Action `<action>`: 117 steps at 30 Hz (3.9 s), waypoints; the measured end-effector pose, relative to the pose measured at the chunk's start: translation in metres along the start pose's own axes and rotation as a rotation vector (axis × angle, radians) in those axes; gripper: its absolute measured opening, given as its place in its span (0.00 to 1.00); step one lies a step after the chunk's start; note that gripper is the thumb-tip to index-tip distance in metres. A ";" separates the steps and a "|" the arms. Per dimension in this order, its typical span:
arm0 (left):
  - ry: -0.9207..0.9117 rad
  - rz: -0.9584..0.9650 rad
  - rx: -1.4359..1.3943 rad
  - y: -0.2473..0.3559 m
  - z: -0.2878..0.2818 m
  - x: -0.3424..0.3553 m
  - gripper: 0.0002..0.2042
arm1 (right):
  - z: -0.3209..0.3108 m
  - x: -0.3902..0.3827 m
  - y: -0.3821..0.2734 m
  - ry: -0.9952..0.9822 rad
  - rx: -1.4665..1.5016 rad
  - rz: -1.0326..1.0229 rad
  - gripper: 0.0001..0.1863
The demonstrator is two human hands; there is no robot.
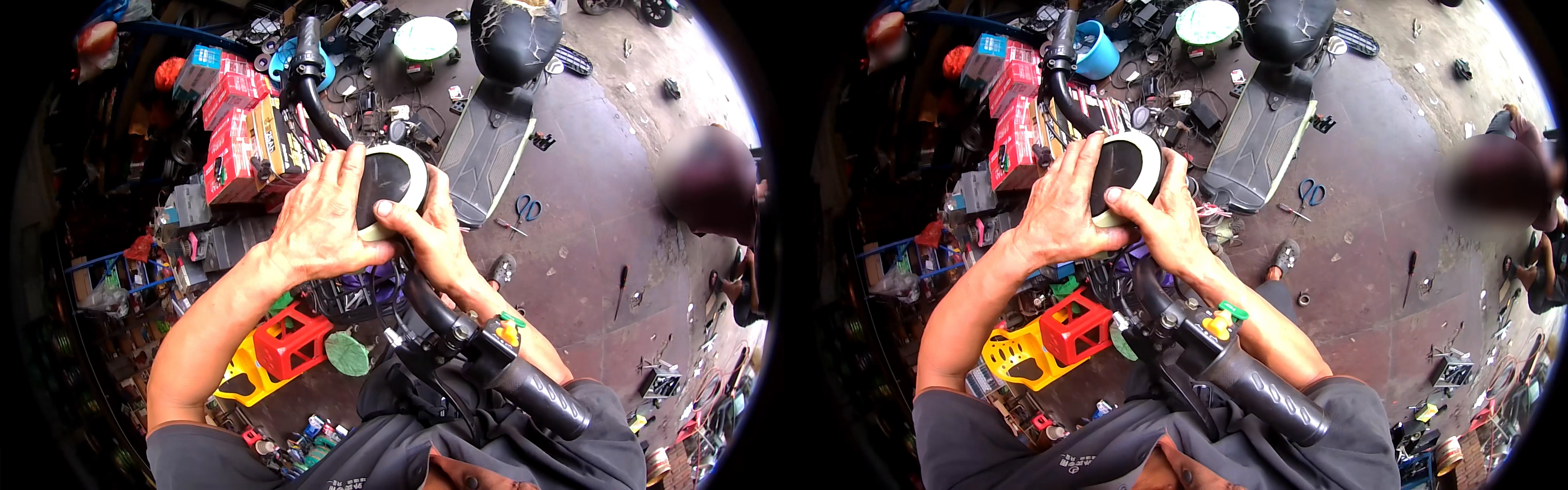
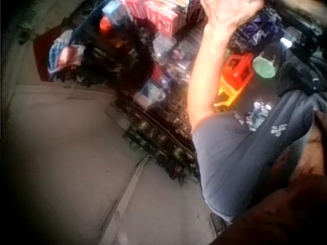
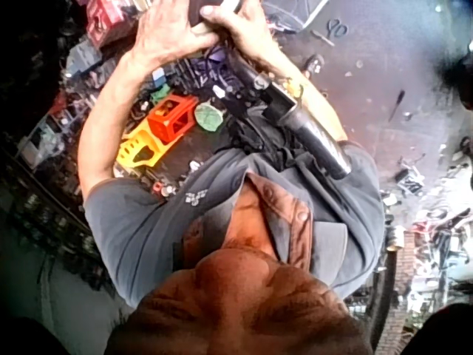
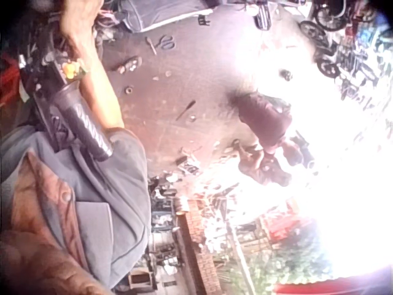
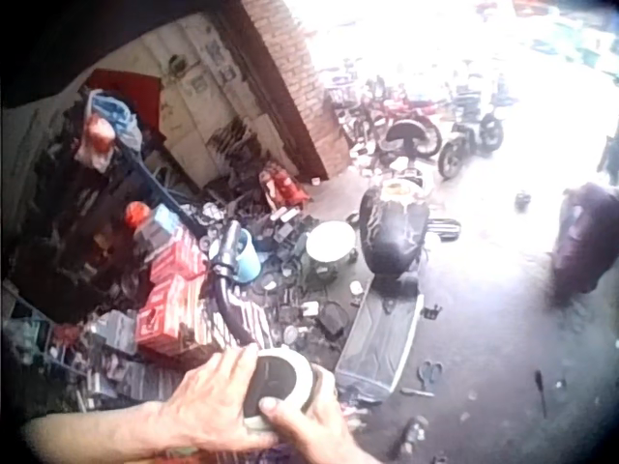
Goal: The person disassembles and reassembles the front headlight housing and display panel of a scooter. They pry off the outer cover, remove the headlight assembly and a small inner component, and then fit the pieces back together by hand around the handlebars.
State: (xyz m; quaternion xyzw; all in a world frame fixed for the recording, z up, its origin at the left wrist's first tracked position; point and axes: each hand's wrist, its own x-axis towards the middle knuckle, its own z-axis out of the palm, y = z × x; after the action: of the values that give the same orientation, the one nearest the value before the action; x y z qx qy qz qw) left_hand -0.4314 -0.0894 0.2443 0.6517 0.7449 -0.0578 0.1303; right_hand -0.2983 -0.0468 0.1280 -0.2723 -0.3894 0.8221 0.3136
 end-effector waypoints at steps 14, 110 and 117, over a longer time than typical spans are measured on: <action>0.055 -0.059 -0.949 -0.046 0.022 0.004 0.31 | 0.007 -0.003 -0.018 0.025 0.082 0.007 0.40; 0.712 -0.104 -2.295 -0.009 0.185 -0.075 0.28 | 0.073 0.094 -0.072 -0.650 -1.646 -0.058 0.23; 0.365 -0.130 -2.659 -0.022 0.197 -0.064 0.17 | 0.077 0.091 -0.070 -0.488 -1.643 0.049 0.29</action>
State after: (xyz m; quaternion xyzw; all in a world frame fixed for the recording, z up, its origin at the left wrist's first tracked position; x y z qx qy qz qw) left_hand -0.4223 -0.2045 0.0711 -0.0066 0.2715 0.7853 0.5564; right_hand -0.3896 0.0180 0.2091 -0.2367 -0.9121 0.3214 -0.0935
